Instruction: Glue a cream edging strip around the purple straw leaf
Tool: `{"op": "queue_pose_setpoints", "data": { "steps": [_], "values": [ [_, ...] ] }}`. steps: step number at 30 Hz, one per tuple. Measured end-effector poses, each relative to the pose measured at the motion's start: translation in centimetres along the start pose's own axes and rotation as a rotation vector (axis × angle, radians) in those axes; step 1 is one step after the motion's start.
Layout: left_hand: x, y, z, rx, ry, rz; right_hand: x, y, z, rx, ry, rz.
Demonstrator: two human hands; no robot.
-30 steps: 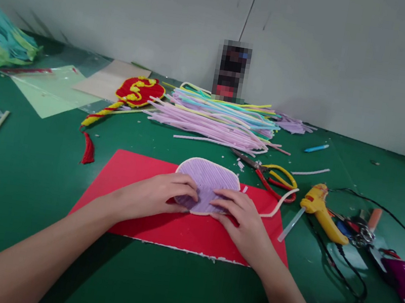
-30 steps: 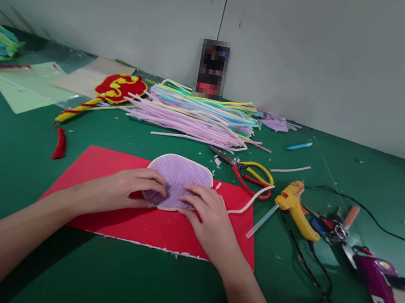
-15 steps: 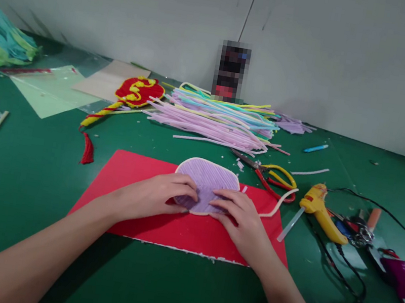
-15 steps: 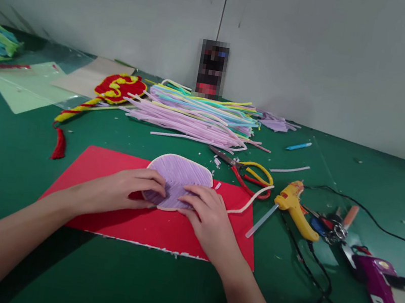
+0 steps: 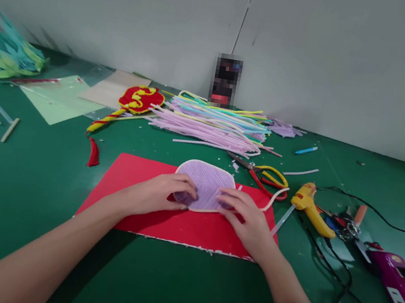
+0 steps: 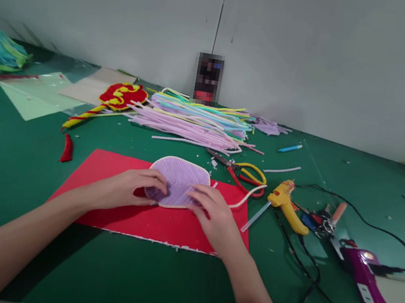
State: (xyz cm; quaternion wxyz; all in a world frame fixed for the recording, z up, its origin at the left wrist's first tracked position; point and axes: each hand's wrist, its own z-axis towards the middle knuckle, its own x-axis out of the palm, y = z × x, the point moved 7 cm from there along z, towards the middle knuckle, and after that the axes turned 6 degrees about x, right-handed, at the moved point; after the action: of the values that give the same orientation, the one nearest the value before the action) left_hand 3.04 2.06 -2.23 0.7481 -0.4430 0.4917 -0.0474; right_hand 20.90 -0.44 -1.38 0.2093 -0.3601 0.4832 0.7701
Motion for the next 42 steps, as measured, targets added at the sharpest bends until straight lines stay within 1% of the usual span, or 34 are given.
{"op": "queue_pose_setpoints", "data": {
  "steps": [2,3,4,7,8,10,12,14,16,19,21,24,26,28,30,33,35,37,39,42],
  "values": [
    [-0.1,0.0,0.0,-0.001,-0.007,-0.024,-2.7,-1.2,-0.5,0.060,-0.127,-0.032],
    [-0.1,0.0,0.0,-0.004,-0.007,-0.035,-4.3,-2.1,-1.0,0.092,-0.209,-0.067],
    [-0.1,-0.1,0.1,-0.009,-0.006,-0.042,-5.8,-3.1,-1.5,0.112,-0.259,-0.119],
    [-0.2,-0.1,0.1,-0.018,0.001,-0.045,-9.9,-6.7,-3.4,0.185,-0.406,-0.374],
    [-0.2,-0.2,0.2,-0.017,0.001,-0.041,-11.1,-8.3,-4.1,0.241,-0.442,-0.442],
    [-0.3,-0.2,0.2,-0.013,0.001,-0.028,-12.3,-11.4,-5.4,0.358,-0.424,-0.553],
    [-0.2,-0.3,0.3,-0.009,0.003,-0.012,-12.6,-14.3,-6.4,0.503,-0.347,-0.642],
    [-0.1,-0.4,0.2,-0.006,0.005,0.000,-12.3,-16.5,-7.0,0.599,-0.247,-0.696],
    [-0.1,-0.5,0.1,-0.011,0.007,0.000,-12.1,-17.6,-7.1,0.630,-0.210,-0.715],
    [-0.3,-0.7,-0.2,-0.045,-0.004,-0.022,-12.2,-18.6,-6.6,0.631,-0.190,-0.714],
    [-0.9,-0.8,-0.6,-0.086,-0.060,-0.028,-12.3,-19.3,-6.1,0.630,-0.165,-0.702],
    [-2.4,-0.7,-1.5,-0.189,-0.254,-0.011,-12.3,-20.2,-5.8,0.658,-0.155,-0.688],
    [-3.4,-0.3,-2.4,-0.282,-0.397,-0.002,-12.4,-20.5,-6.0,0.691,-0.170,-0.689],
    [-3.9,0.4,-3.2,-0.396,-0.488,0.004,-12.4,-20.6,-6.2,0.719,-0.182,-0.690],
    [-4.0,1.3,-4.0,-0.526,-0.532,0.031,-12.5,-20.4,-6.4,0.736,-0.180,-0.684],
    [-3.7,2.4,-4.4,-0.669,-0.518,0.105,-12.8,-20.1,-6.5,0.743,-0.175,-0.668],
    [-3.3,2.8,-4.2,-0.711,-0.488,0.139,-12.9,-19.8,-6.5,0.735,-0.171,-0.660],
    [-2.9,3.1,-3.7,-0.741,-0.485,0.141,-12.9,-19.5,-6.5,0.723,-0.163,-0.658],
    [-2.6,3.3,-3.2,-0.757,-0.529,0.089,-12.8,-19.4,-6.4,0.713,-0.147,-0.662],
    [-2.3,3.4,-2.4,-0.737,-0.580,-0.025,-12.6,-19.3,-6.2,0.703,-0.113,-0.675]
  ]
}}
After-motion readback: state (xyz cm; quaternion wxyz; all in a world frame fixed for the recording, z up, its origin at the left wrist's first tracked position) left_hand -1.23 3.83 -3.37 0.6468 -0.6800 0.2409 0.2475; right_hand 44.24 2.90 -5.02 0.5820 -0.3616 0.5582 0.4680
